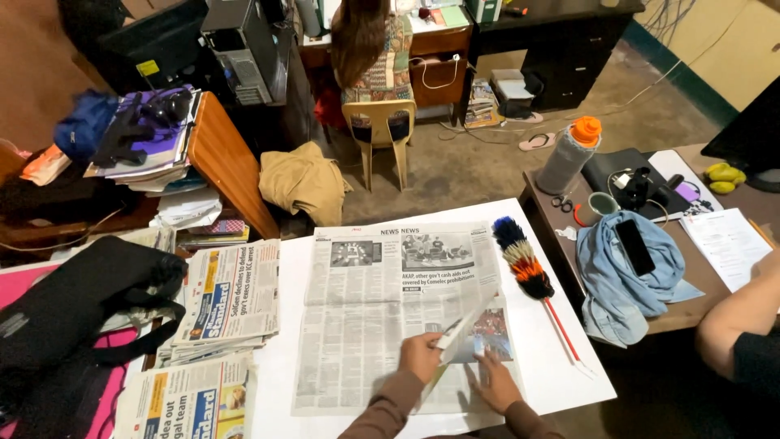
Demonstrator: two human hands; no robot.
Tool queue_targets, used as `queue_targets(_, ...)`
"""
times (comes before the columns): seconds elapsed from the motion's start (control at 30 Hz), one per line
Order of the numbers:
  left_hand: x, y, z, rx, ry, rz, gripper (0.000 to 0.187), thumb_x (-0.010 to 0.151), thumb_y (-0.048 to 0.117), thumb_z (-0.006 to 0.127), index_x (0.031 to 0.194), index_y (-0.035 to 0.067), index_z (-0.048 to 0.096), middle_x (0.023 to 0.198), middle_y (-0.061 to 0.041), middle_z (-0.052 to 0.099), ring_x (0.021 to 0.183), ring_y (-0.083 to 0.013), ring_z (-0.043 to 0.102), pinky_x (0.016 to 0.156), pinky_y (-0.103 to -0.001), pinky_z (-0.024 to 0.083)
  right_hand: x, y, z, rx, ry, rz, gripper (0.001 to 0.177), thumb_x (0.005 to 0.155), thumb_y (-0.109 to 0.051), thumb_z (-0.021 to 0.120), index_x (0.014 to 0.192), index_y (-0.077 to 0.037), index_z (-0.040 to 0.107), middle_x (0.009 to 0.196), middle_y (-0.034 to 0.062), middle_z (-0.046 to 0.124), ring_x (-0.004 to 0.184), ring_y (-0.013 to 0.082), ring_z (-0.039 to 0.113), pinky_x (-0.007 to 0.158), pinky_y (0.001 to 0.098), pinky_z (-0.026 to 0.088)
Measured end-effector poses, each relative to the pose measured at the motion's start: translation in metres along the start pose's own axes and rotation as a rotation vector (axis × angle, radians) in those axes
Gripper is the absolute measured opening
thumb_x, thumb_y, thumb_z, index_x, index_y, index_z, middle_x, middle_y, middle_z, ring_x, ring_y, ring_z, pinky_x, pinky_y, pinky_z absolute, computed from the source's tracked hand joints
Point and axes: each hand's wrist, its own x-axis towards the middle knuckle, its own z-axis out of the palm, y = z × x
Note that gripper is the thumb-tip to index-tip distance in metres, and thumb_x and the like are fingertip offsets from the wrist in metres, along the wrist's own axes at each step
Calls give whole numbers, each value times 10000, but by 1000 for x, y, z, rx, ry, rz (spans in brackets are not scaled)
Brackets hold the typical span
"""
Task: Dusting and organizing stacks of newspapers on a desk.
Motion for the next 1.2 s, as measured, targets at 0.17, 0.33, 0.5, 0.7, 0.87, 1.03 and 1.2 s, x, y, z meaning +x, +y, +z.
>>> queue_targets(0.17,7,-54,-57,-111,94,-34,318,794,16,712,1095,49,808,844,-134,814,716,-151,769,675,-289,618,-13,-7,0,-481,-220,45,890,838,-353,836,1542,-336,292,1683,98,85,1525,387,206,1189,469,384)
queue_targets(0.33,-26,-78,-133,-272,181,-160,324,835,44,785,1153,-5,754,900,-123,809,784,-162,761,689,-283,633,-23,-23,-10,-580,-267,134,915,844,-307,817,1562,-383,255,1721,59,11,1576,350,148,1167,460,424)
queue_targets(0.5,-61,-151,-176,-401,337,-296,322,857,53,783,1126,-113,719,856,-179,764,731,-216,733,652,-327,623,-22,-35,-20,-599,-274,125,929,843,-302,834,1553,-378,239,1713,80,8,1566,357,155,1158,460,429)
queue_targets(0.7,-96,-226,-187,-433,377,-551,402,879,106,779,1211,-96,675,894,-219,774,775,-250,748,678,-344,617,-16,-33,-21,-603,-254,126,923,825,-287,836,1543,-364,261,1717,86,27,1569,355,165,1145,448,453)
queue_targets(0.87,-111,-284,-178,-528,429,-727,411,902,110,753,1246,-96,661,977,-231,775,894,-315,777,705,-407,624,-14,-31,-22,-612,-273,140,899,853,-307,825,1547,-363,257,1714,85,14,1573,354,131,1150,466,435)
queue_targets(1.03,-120,-302,-173,-497,442,-904,421,954,154,721,1295,-80,645,1065,-228,786,961,-321,777,763,-416,630,-12,-41,-28,-638,-298,143,884,859,-304,813,1549,-361,264,1719,80,24,1575,348,136,1155,449,436)
queue_targets(1.2,-119,-315,-164,-376,438,-919,436,961,196,731,1277,-99,673,1069,-263,794,1007,-353,796,804,-410,661,15,-8,-43,-311,3,334,884,808,-340,800,1575,-205,382,1454,130,581,1331,296,586,1146,428,485)
